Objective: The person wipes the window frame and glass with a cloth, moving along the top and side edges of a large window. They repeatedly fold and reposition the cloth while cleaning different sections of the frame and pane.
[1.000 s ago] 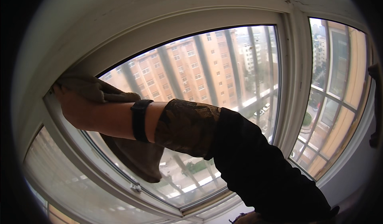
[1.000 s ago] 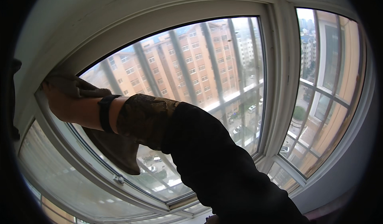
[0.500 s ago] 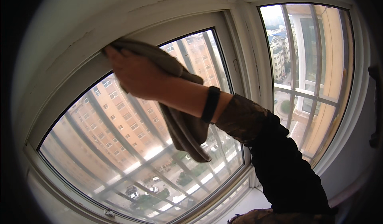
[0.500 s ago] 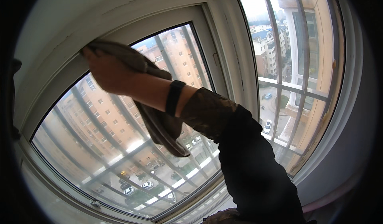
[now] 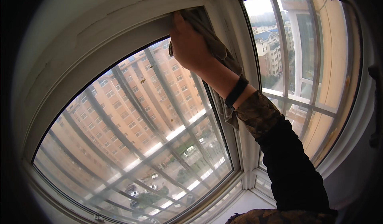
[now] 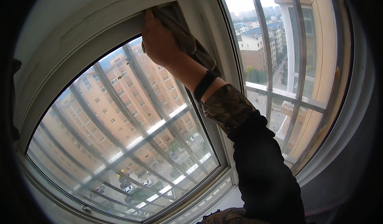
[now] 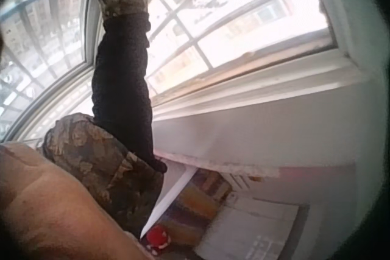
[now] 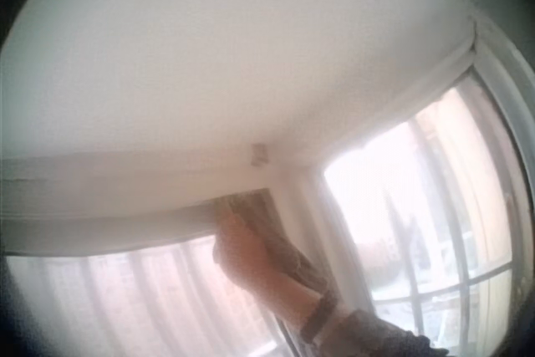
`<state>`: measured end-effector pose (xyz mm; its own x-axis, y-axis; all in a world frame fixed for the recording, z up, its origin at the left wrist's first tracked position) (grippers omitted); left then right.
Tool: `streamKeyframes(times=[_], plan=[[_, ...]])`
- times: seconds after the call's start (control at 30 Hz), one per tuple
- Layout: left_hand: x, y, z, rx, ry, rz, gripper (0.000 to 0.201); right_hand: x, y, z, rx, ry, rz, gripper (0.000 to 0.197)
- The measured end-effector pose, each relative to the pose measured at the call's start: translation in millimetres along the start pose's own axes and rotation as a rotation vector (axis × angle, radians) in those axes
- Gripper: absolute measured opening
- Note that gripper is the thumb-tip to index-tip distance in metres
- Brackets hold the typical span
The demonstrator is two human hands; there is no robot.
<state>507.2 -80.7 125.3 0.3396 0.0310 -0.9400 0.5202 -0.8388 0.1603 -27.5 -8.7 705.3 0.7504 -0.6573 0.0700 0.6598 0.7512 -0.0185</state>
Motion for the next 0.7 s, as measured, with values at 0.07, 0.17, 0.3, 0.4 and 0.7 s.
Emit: streamKeyframes(times=[0.07,0.17,0.3,0.4,0.7], plan=[[5.9,1.6,-1.1,-0.004,0.021,-0.03,0.047,-16.4,0.6,3.9,0.023,-0.163,-0.094,0.033],[17.1,5.7,-0.3,-0.008,0.065,-0.118,0.047,-27.7,2.0,0.9,0.051,-0.192,-0.135,0.042],[24.1,5.6,3.1,0.074,0.124,-0.299,0.046,-30.3,0.9,-9.2,0.099,-0.112,-0.237,0.02],[21.2,6.2,6.1,-0.018,0.082,-0.14,0.045,-30.6,0.3,-5.9,0.101,-0.032,-0.363,0.019],[19.5,18.7,34.5,0.197,-0.026,0.464,0.05,-47.3,-0.8,31.1,0.134,0.183,-0.572,0.013]])
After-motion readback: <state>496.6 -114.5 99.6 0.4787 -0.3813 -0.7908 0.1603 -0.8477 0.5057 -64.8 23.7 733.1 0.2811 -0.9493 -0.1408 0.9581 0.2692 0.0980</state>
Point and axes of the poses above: each hand's wrist, its own z-axis towards the middle knuckle, its own y-axis out of the back of the hand, x = y × z, the point moved 2 cm from there along z, towards the middle knuckle, and after that the axes turned 15 degrees about -y, right-handed, at the moved point
